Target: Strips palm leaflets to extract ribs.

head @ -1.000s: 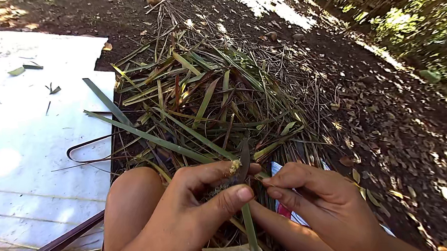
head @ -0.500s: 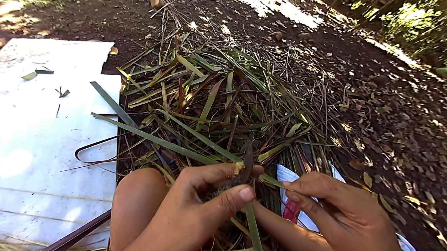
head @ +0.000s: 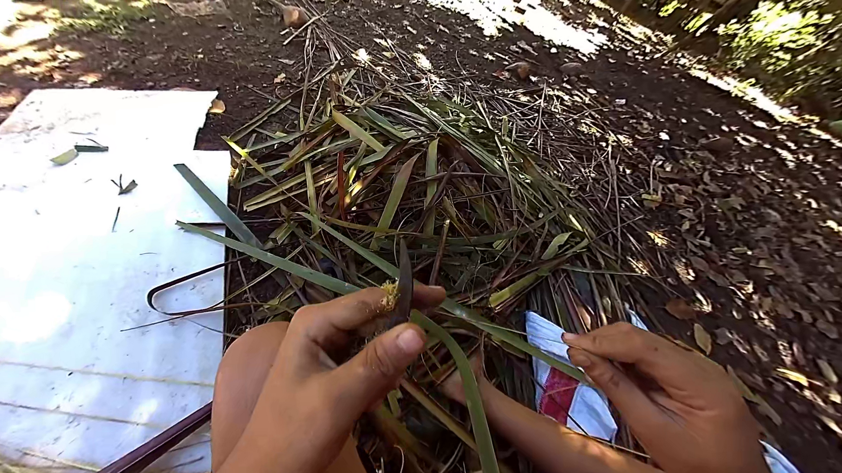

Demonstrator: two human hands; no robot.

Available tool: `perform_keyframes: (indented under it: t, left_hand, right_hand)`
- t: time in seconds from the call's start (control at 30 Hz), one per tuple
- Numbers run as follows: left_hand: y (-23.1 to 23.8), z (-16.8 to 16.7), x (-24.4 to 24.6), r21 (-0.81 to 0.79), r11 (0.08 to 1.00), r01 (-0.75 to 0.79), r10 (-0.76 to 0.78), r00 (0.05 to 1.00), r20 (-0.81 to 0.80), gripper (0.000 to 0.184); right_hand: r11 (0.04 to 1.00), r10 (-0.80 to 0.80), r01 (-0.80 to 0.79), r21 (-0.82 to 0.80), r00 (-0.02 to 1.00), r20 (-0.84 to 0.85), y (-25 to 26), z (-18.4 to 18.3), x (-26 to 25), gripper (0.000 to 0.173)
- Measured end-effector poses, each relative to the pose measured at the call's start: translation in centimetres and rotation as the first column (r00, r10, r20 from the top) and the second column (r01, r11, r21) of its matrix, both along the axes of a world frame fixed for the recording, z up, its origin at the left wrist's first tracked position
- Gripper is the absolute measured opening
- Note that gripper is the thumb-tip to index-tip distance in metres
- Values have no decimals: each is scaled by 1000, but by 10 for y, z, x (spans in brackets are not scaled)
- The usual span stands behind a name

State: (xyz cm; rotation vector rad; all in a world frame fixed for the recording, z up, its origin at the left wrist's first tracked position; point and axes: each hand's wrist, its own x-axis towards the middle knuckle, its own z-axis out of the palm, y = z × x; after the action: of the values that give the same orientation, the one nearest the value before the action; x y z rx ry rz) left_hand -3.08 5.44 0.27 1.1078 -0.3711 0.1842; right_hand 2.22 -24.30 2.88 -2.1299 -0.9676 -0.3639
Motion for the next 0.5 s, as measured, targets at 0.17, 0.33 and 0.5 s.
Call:
perform_keyframes:
  t: [0.17, 0.33, 0.5]
  left_hand:
    - [5, 2, -2, -39, 996, -75, 75, 997, -7, 26]
    - [10, 3, -6, -11, 989, -150, 150, 988, -26, 27]
    - [0, 0, -3, 79, 982, -170, 167, 985, 45, 26]
  right_hand:
    - [996, -84, 84, -3, 996, 28, -21, -7, 12, 19]
    - [986, -158, 158, 50, 987, -3, -26, -7, 19, 19]
    - [988, -92, 98, 118, 994, -57, -9, -6, 17, 15]
